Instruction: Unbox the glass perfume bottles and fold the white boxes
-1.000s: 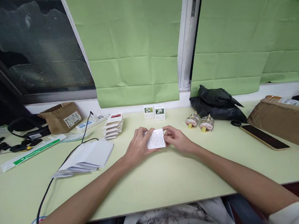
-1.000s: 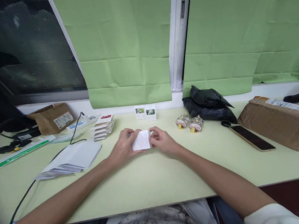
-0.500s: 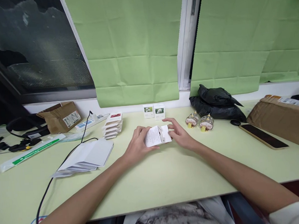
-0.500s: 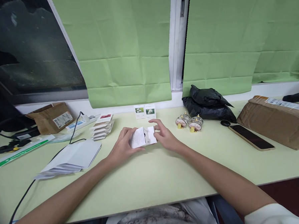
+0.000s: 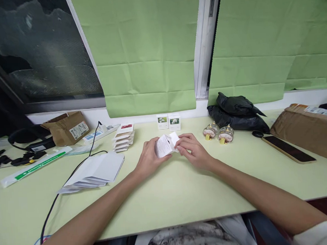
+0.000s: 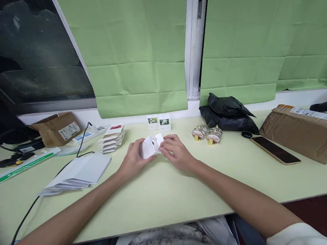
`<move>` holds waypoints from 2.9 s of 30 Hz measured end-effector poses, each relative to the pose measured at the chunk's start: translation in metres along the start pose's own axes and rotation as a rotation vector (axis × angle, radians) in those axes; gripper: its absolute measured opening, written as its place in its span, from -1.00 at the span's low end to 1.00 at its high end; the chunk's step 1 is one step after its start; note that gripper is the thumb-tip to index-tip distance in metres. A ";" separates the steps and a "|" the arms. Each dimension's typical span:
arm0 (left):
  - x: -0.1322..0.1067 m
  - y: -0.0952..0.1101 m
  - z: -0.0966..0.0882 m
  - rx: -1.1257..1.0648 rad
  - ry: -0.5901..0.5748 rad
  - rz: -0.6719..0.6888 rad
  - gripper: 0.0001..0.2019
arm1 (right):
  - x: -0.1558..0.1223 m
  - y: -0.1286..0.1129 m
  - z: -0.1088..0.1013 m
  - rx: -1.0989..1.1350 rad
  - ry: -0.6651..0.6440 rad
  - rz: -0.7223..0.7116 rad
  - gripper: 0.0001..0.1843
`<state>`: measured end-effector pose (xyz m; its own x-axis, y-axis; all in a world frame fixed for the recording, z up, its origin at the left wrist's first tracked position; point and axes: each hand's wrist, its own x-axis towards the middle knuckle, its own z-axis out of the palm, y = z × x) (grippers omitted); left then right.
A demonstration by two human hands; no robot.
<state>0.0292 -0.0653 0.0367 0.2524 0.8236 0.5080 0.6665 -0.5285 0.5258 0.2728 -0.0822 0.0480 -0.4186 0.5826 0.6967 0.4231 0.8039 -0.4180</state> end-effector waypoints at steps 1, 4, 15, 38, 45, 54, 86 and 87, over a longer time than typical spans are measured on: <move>0.000 0.000 -0.001 0.015 -0.002 0.017 -0.31 | 0.000 0.002 0.001 0.011 0.008 0.042 -0.76; 0.000 0.002 -0.004 0.061 -0.025 0.091 -0.36 | 0.000 0.005 0.001 0.054 0.007 0.186 -0.85; 0.002 -0.003 -0.004 0.137 -0.019 0.207 -0.39 | -0.003 0.004 -0.001 0.118 -0.133 0.279 -0.26; 0.001 -0.001 -0.002 0.210 -0.080 0.318 -0.33 | -0.005 0.041 0.020 0.399 -0.072 0.535 -0.71; 0.007 -0.010 -0.007 0.207 -0.126 0.228 -0.27 | 0.001 0.050 0.002 0.718 -0.058 0.836 -0.81; 0.010 -0.022 -0.019 0.147 -0.270 0.148 -0.29 | -0.002 0.058 -0.011 0.582 -0.116 0.982 -0.75; 0.013 0.020 -0.020 -1.332 -0.209 -0.507 -0.57 | 0.004 0.013 -0.015 -0.175 0.014 0.448 -0.70; 0.013 0.021 -0.019 -1.325 -0.196 -0.501 -0.59 | 0.003 0.004 -0.008 -0.033 -0.019 0.449 -0.66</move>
<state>0.0329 -0.0700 0.0674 0.3543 0.9343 0.0384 -0.3951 0.1123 0.9118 0.2794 -0.0778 0.0530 -0.2025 0.8750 0.4398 0.5911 0.4673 -0.6574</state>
